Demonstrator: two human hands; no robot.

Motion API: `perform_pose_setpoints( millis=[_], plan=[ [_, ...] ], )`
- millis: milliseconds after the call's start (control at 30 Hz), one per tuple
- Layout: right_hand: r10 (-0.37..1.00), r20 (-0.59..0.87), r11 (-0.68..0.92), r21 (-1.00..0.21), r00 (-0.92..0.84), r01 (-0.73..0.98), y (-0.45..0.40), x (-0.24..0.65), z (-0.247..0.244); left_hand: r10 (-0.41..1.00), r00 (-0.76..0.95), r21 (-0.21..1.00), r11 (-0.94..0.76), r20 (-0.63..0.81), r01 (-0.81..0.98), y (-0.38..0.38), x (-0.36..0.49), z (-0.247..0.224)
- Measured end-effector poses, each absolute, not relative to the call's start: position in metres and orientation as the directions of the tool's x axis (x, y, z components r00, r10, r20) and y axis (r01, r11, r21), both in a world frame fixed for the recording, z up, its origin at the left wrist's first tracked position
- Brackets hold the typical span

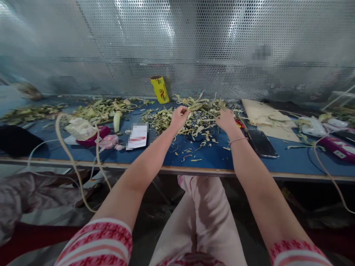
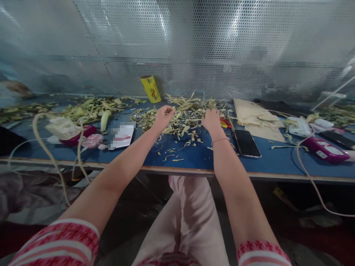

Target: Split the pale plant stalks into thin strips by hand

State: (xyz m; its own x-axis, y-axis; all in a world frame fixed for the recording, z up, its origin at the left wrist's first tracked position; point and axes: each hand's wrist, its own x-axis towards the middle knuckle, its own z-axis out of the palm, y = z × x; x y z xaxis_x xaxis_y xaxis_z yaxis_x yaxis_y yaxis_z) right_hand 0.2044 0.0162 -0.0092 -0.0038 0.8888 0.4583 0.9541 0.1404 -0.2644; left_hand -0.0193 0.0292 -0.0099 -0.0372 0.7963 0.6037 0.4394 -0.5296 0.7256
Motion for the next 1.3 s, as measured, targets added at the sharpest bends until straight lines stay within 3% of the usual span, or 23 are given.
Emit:
perform_pose_setpoints(
  millis=[133, 233, 400, 600, 900, 1133, 1300],
  plan=[
    [0.756, 0.622, 0.544, -0.424, -0.204, 0.724, 0.016, 0.172, -0.010, 0.778, 0.012, 0.711, -0.581, 0.628, 0.395, 0.025, -0.016, -0.009],
    [0.711, 0.677, 0.640, -0.512, -0.189, 0.573, 0.009, 0.150, -0.009, 0.784, 0.051, 0.722, -0.594, 0.619, 0.354, 0.019, -0.011, -0.007],
    [0.743, 0.664, 0.628, -0.649, -0.084, 0.430, 0.001, 0.141, -0.004, 0.803, 0.151, 0.766, -0.595, 0.576, 0.243, 0.015, -0.004, -0.006],
    [0.842, 0.538, 0.530, -0.813, -0.034, 0.242, 0.010, 0.145, -0.006, 0.869, 0.157, 0.863, -0.489, 0.470, 0.126, 0.018, -0.003, -0.010],
    [0.840, 0.542, 0.541, -0.837, -0.017, 0.082, 0.021, 0.147, -0.016, 0.833, 0.257, 0.825, -0.538, 0.489, 0.175, 0.017, -0.005, -0.011],
    [0.851, 0.525, 0.525, -0.851, 0.022, 0.008, 0.022, 0.149, -0.015, 0.818, 0.265, 0.711, -0.575, 0.511, 0.404, 0.001, -0.004, 0.003],
    [0.836, 0.545, 0.542, -0.838, 0.067, 0.061, 0.021, 0.151, -0.012, 0.785, 0.329, 0.715, -0.617, 0.525, 0.330, -0.004, -0.003, 0.004]
  ],
)
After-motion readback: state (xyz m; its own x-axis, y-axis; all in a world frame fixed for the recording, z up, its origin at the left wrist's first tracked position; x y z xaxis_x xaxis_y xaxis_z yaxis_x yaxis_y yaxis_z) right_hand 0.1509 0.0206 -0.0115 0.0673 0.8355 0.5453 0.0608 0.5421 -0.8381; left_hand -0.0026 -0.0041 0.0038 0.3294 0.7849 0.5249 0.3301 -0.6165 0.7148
